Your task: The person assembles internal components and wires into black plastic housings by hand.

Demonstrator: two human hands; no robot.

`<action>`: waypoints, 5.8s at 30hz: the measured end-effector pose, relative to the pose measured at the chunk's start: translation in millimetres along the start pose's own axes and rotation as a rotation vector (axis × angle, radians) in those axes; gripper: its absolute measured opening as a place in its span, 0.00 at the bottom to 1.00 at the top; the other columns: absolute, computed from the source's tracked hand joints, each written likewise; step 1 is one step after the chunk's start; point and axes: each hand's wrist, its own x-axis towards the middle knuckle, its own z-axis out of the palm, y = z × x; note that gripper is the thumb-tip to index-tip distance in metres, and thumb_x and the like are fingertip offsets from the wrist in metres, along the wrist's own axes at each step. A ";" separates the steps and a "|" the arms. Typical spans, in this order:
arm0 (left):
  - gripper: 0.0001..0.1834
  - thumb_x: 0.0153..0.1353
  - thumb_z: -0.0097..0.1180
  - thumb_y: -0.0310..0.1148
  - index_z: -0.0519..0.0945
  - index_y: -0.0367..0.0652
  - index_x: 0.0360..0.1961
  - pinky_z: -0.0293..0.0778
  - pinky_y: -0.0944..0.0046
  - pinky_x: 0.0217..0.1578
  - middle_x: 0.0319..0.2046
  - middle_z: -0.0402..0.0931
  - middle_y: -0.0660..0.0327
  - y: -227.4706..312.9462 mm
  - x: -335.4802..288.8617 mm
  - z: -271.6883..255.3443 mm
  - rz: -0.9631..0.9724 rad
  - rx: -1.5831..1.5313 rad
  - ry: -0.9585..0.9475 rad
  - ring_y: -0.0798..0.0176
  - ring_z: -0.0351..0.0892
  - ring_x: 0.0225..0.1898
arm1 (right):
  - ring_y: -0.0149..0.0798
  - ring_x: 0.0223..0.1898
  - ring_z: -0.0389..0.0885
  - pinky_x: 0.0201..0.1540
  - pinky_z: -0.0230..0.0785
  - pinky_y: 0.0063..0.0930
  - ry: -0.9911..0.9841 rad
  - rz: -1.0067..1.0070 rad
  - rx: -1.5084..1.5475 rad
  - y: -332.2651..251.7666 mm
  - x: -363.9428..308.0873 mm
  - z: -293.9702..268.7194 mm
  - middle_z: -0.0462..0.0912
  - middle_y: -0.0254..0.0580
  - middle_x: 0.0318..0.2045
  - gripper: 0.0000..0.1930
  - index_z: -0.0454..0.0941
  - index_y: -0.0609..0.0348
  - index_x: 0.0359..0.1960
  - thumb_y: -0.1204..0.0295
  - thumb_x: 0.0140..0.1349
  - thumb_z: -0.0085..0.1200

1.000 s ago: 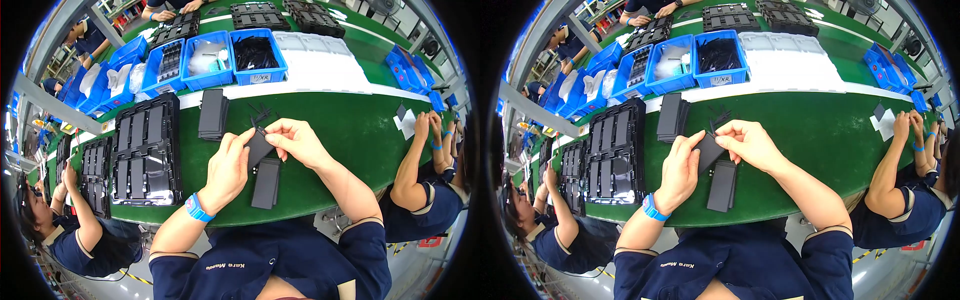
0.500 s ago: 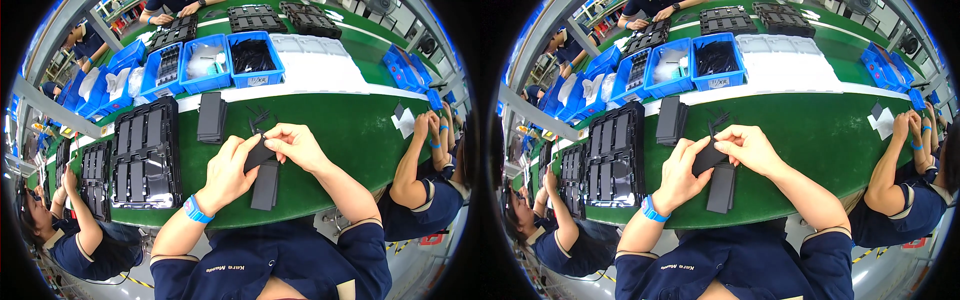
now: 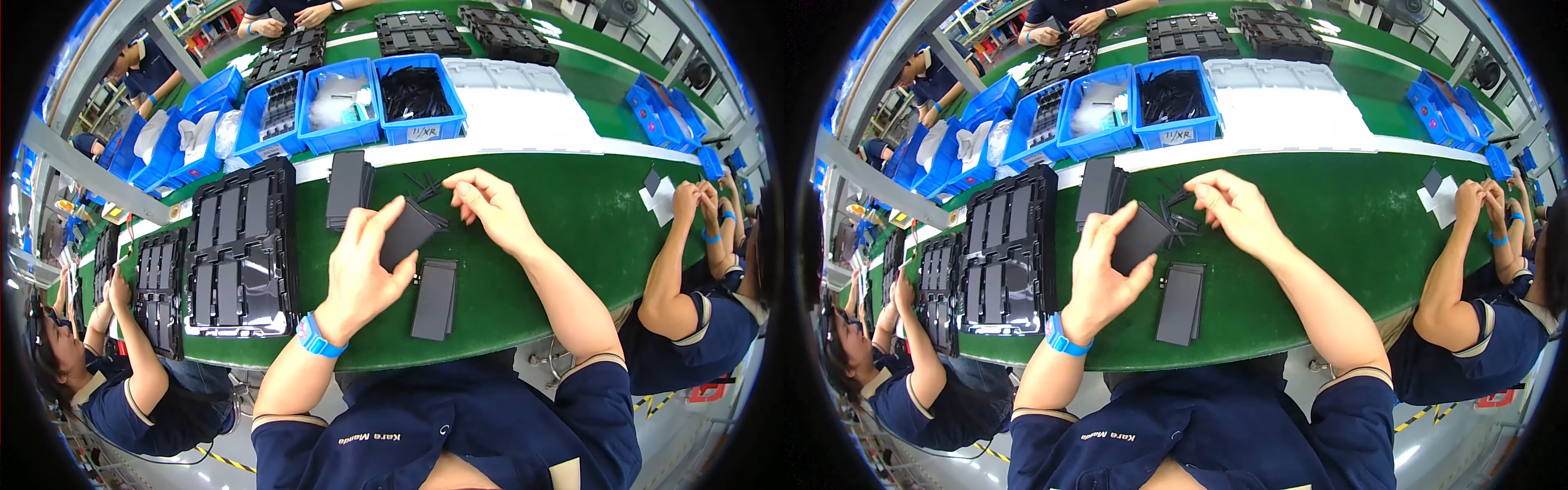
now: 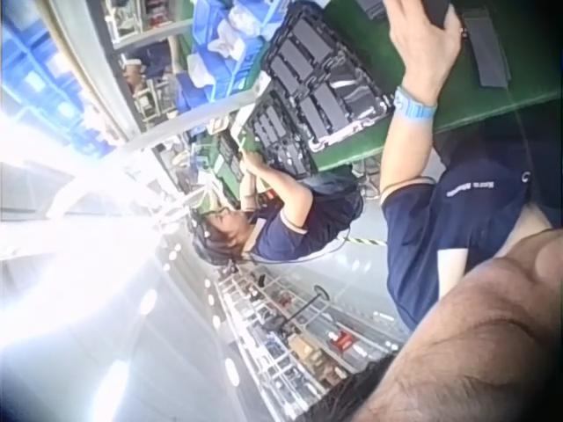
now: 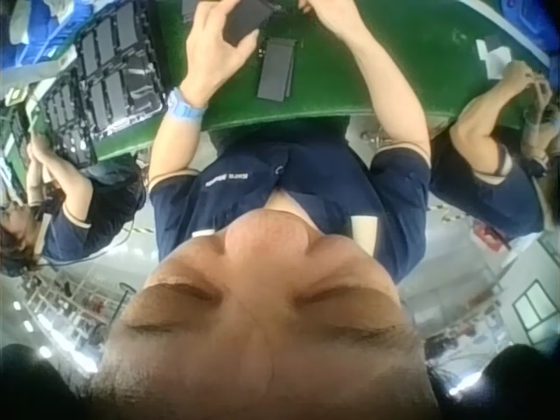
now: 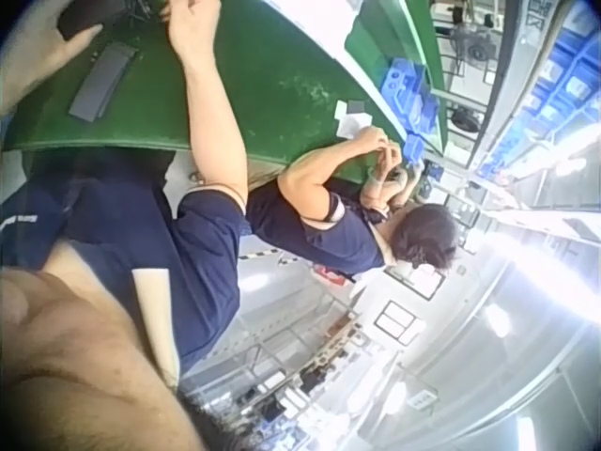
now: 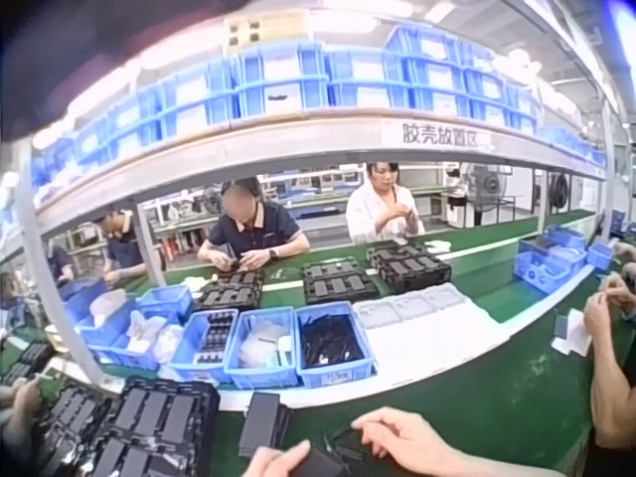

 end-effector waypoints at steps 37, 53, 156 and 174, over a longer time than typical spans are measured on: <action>0.23 0.52 0.66 0.39 0.78 0.46 0.49 0.72 0.57 0.35 0.33 0.68 0.59 -46.9 -78.0 -97.4 -0.563 0.874 0.328 0.55 0.72 0.37 | 0.36 0.34 0.72 0.38 0.69 0.28 -0.176 -0.040 -0.748 -14.8 -1.1 -26.2 0.72 0.37 0.33 0.18 0.74 0.61 0.36 0.74 0.45 0.68; 0.42 0.52 0.52 0.66 0.70 0.45 0.59 0.73 0.61 0.20 0.20 0.74 0.54 32.9 -50.1 16.6 0.086 0.505 -0.437 0.55 0.79 0.21 | 0.29 0.25 0.72 0.31 0.67 0.25 0.022 -0.063 -0.564 4.1 1.5 -11.4 0.74 0.37 0.22 0.07 0.72 0.64 0.32 0.74 0.61 0.56; 0.32 0.63 0.50 0.24 0.57 0.48 0.67 0.71 0.60 0.30 0.24 0.71 0.56 12.1 -24.2 2.2 -0.333 -0.429 -0.520 0.57 0.73 0.23 | 0.33 0.32 0.83 0.37 0.79 0.24 -0.100 0.274 0.571 11.1 2.4 -6.6 0.81 0.41 0.34 0.09 0.77 0.64 0.42 0.70 0.66 0.52; 0.30 0.62 0.46 0.18 0.60 0.42 0.66 0.69 0.70 0.43 0.36 0.72 0.62 0.4 -27.7 1.4 -0.395 -0.507 -0.465 0.70 0.71 0.38 | 0.31 0.28 0.81 0.31 0.77 0.21 -0.021 0.213 0.472 6.0 3.0 3.5 0.81 0.41 0.33 0.12 0.72 0.61 0.47 0.72 0.64 0.55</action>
